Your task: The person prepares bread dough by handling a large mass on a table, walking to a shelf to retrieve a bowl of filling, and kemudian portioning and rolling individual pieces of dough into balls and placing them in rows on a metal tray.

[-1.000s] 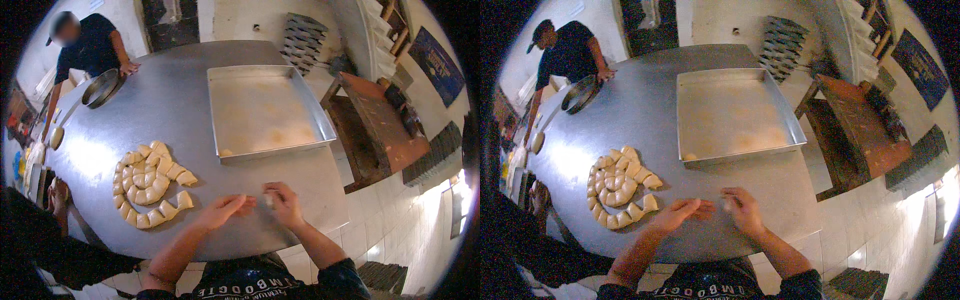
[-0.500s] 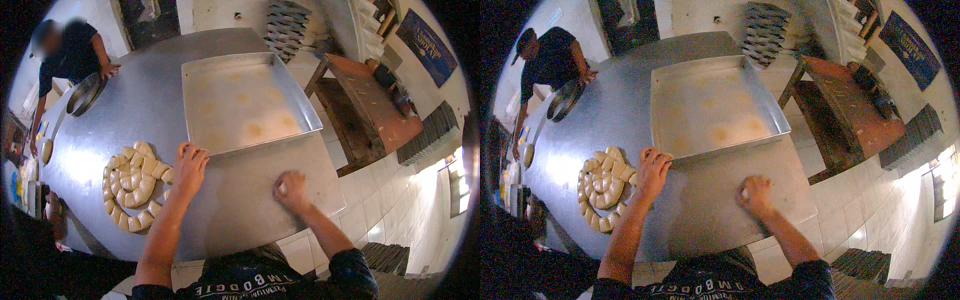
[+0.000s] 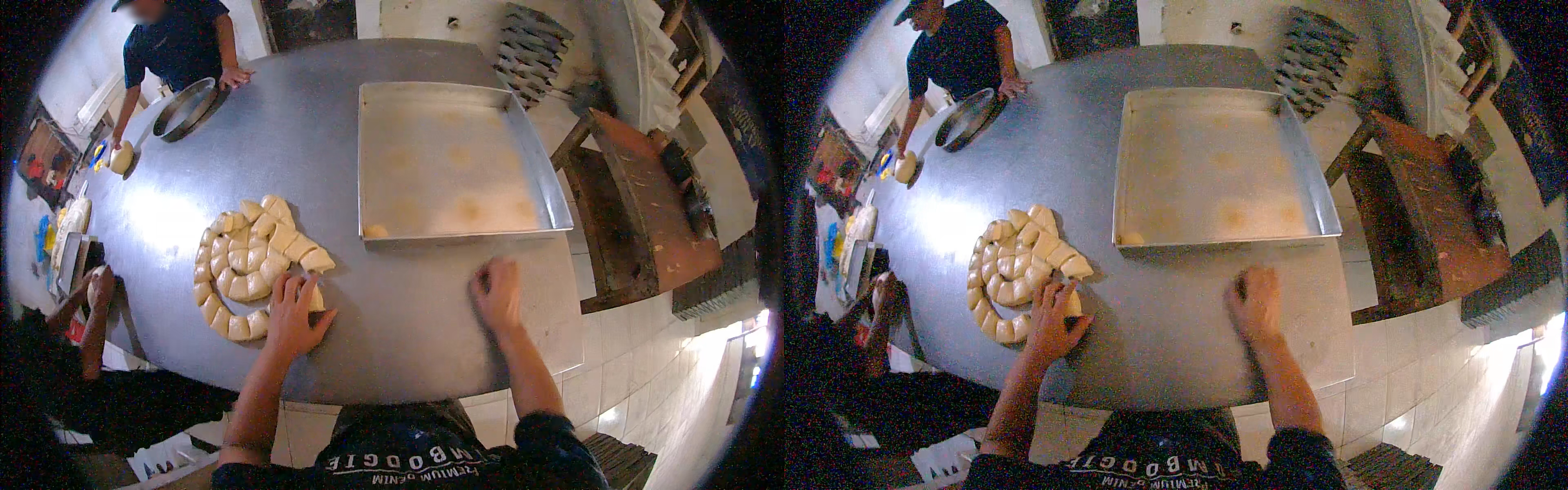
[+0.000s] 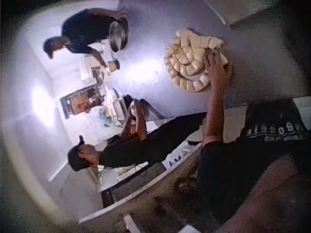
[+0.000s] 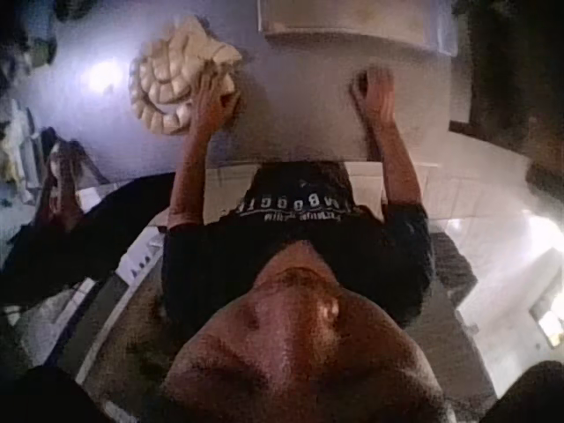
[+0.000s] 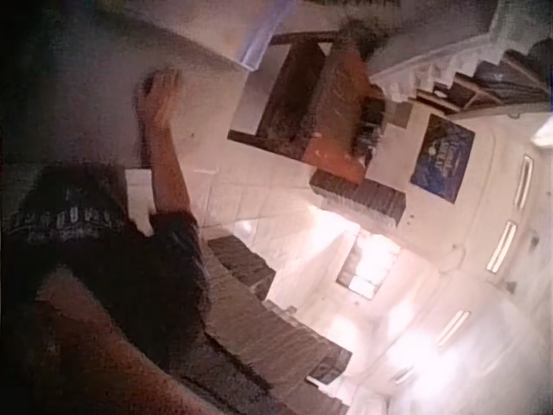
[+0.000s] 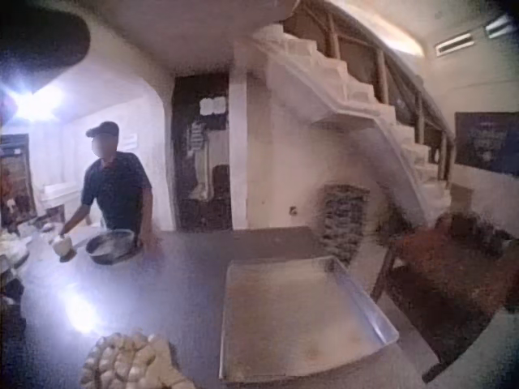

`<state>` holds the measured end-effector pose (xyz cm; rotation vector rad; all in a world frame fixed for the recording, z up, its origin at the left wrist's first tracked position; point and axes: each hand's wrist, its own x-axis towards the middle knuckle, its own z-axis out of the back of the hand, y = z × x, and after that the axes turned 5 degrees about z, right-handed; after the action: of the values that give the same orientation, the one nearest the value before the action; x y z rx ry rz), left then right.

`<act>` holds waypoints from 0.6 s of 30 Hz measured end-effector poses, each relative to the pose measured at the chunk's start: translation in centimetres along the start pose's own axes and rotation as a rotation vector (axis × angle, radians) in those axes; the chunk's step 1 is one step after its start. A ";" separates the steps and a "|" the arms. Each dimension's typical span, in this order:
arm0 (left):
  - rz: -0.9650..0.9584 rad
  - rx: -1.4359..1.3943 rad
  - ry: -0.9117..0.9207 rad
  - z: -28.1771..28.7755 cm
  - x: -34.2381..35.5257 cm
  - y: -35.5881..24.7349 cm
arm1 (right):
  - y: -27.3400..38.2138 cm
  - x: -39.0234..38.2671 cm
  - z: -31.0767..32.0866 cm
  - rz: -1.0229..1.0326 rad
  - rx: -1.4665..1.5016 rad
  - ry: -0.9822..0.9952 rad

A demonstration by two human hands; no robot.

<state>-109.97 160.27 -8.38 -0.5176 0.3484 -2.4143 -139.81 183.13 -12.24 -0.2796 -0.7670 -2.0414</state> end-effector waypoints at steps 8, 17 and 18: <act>-0.212 -0.537 0.341 0.5 2.0 -2.8 | -1.4 0.8 1.7 -0.113 -0.157 0.111; 0.464 -0.837 0.240 1.9 -0.3 -0.5 | 4.8 10.1 3.1 -0.238 0.798 -0.079; 0.457 -0.789 0.269 1.1 0.3 -1.1 | 6.3 12.0 1.0 -0.202 0.888 -0.195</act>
<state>-110.20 160.79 -6.90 -0.3753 1.3985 -1.8301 -141.41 173.09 -3.26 0.1192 -1.7804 -1.6617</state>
